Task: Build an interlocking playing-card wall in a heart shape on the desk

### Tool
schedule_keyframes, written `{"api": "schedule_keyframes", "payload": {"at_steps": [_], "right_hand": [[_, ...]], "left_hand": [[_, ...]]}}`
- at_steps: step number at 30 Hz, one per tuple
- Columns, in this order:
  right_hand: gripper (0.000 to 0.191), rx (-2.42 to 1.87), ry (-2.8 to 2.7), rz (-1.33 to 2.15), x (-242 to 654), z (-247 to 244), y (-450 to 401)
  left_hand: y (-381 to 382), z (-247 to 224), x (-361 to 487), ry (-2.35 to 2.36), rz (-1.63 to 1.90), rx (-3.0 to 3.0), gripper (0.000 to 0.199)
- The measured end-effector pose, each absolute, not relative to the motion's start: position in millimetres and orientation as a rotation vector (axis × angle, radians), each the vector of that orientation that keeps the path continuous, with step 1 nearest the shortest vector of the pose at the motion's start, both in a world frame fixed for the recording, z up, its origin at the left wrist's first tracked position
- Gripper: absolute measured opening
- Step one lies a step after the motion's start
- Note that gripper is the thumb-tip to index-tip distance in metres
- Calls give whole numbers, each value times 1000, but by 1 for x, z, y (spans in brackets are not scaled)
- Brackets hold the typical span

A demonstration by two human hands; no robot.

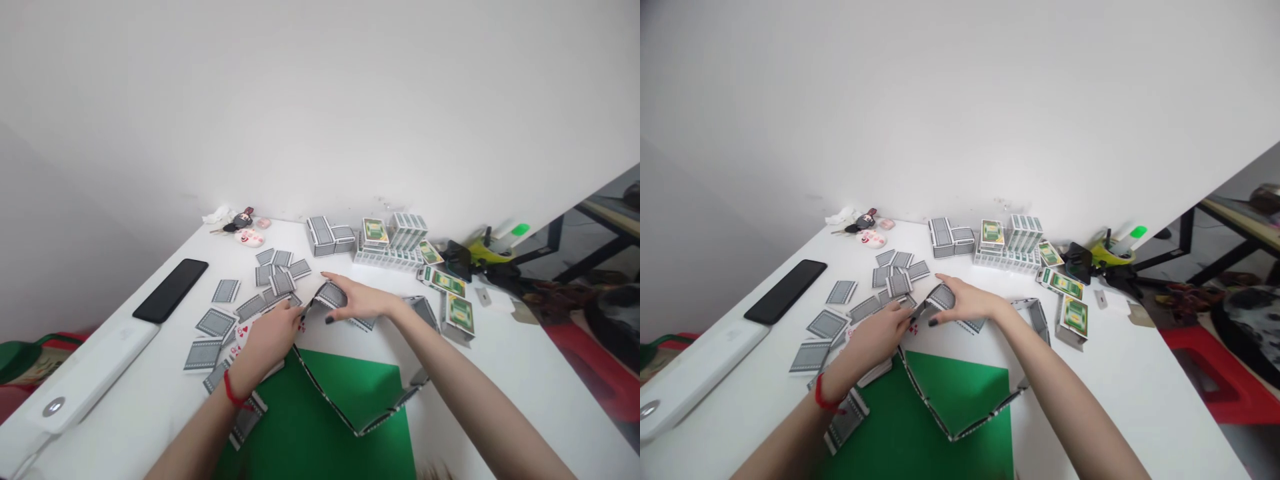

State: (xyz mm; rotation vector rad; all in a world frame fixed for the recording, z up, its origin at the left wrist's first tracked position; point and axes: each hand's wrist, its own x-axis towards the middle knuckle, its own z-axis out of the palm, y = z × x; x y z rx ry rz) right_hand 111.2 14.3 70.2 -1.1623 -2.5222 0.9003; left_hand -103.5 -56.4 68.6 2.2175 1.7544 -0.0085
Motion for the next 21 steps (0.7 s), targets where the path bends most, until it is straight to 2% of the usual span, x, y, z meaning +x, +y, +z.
{"api": "schedule_keyframes", "payload": {"at_steps": [4, 6, 14, 21], "right_hand": [[50, -1265, -2581, 630, 90, 86, 13], [37, -1359, -2692, 478, 76, 94, 12], [28, -1807, -2875, 99, 31, 104, 25], [28, -1737, -2923, 43, 18, 100, 37]], "left_hand": [[-48, 65, -101, 1810, 33, 2229, 29], [-41, 64, -99, 1839, 36, 2222, 28], [-11, 68, -92, 1942, 2, 2207, 30], [5, 52, -90, 1930, 184, 2213, 29]]}}
